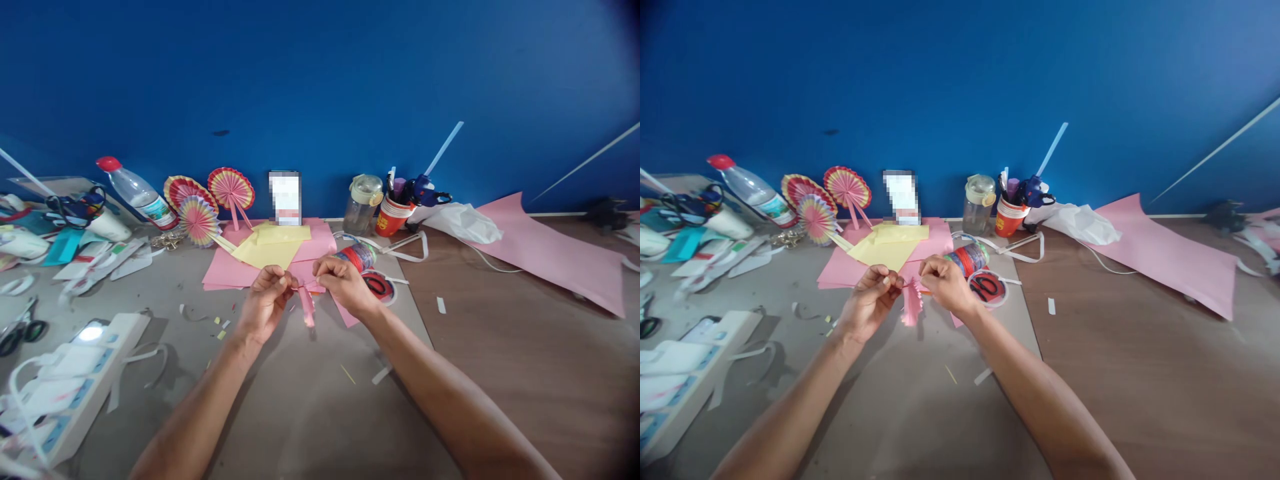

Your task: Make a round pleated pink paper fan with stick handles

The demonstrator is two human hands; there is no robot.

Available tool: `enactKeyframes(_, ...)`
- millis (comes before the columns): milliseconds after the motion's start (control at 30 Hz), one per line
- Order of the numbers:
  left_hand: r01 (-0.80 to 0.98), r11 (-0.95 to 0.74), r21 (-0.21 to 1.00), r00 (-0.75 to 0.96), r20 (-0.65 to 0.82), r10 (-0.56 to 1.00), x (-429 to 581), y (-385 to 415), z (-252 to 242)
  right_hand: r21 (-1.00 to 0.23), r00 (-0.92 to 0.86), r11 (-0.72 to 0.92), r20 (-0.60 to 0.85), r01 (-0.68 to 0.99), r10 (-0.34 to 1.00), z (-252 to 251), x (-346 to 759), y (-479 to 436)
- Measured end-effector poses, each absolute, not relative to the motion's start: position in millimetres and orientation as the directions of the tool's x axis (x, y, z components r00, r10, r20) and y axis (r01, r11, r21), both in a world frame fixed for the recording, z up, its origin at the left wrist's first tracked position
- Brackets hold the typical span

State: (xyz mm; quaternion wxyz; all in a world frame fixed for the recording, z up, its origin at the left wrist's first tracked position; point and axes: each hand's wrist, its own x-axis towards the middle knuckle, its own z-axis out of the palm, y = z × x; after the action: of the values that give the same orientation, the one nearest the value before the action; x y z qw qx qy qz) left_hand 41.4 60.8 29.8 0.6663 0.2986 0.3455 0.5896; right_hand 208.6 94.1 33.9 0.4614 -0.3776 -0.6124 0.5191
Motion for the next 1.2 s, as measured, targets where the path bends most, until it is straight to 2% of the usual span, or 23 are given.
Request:
enactKeyframes(100, -0.5, 0.123, 0.857, 0.05, -0.113, 0.992, 45.1, 58.5, 31.9, -0.989, -0.327, -0.033, 0.017, -0.147, 0.945, 31.2, 204.9, 92.3)
enactKeyframes(167, -0.435, 0.134, 0.891, 0.058, -0.121, 0.991, 47.7, 56.7, 32.3, -0.981, -0.338, -0.113, -0.055, -0.155, 0.94, 31.9, 202.6, 90.4)
enactKeyframes(233, -0.354, 0.146, 0.924, 0.069, -0.13, 0.989, 49.1, 55.4, 31.9, -0.996, -0.32, -0.051, -0.027, -0.069, 0.947, 34.2, 201.1, 88.4)
enactKeyframes(333, -0.28, 0.179, 0.943, 0.103, -0.155, 0.982, 48.4, 55.0, 31.2, -0.97, -0.312, 0.227, 0.19, 0.087, 0.931, 37.1, 200.1, 85.5)
enactKeyframes(433, -0.271, 0.242, 0.932, 0.167, -0.202, 0.965, 45.7, 56.1, 30.4, -0.926, -0.359, 0.36, 0.299, 0.116, 0.884, 36.3, 199.1, 82.7)
enactKeyframes(667, -0.213, 0.225, 0.951, 0.134, -0.2, 0.971, 39.5, 58.8, 26.7, -0.962, -0.419, 0.154, 0.046, 0.227, 0.907, 37.6, 199.4, 79.4)
enactKeyframes(867, -0.201, 0.224, 0.954, 0.124, -0.202, 0.972, 41.1, 57.2, 28.4, -0.926, -0.378, 0.215, 0.088, 0.309, 0.921, 36.8, 198.3, 79.1)
enactKeyframes(1067, -0.229, 0.225, 0.947, 0.09, -0.209, 0.974, 40.2, 58.8, 28.1, -0.94, -0.315, 0.213, 0.125, 0.265, 0.941, 33.2, 194.3, 77.0)
enactKeyframes(1133, -0.252, 0.231, 0.94, 0.097, -0.213, 0.972, 39.5, 59.4, 28.0, -0.96, -0.299, 0.171, 0.1, 0.22, 0.949, 33.7, 193.3, 76.7)
enactKeyframes(1200, -0.263, 0.221, 0.939, 0.1, -0.201, 0.974, 39.3, 59.6, 28.0, -0.989, -0.326, 0.061, 0.015, 0.133, 0.945, 34.4, 192.4, 76.8)
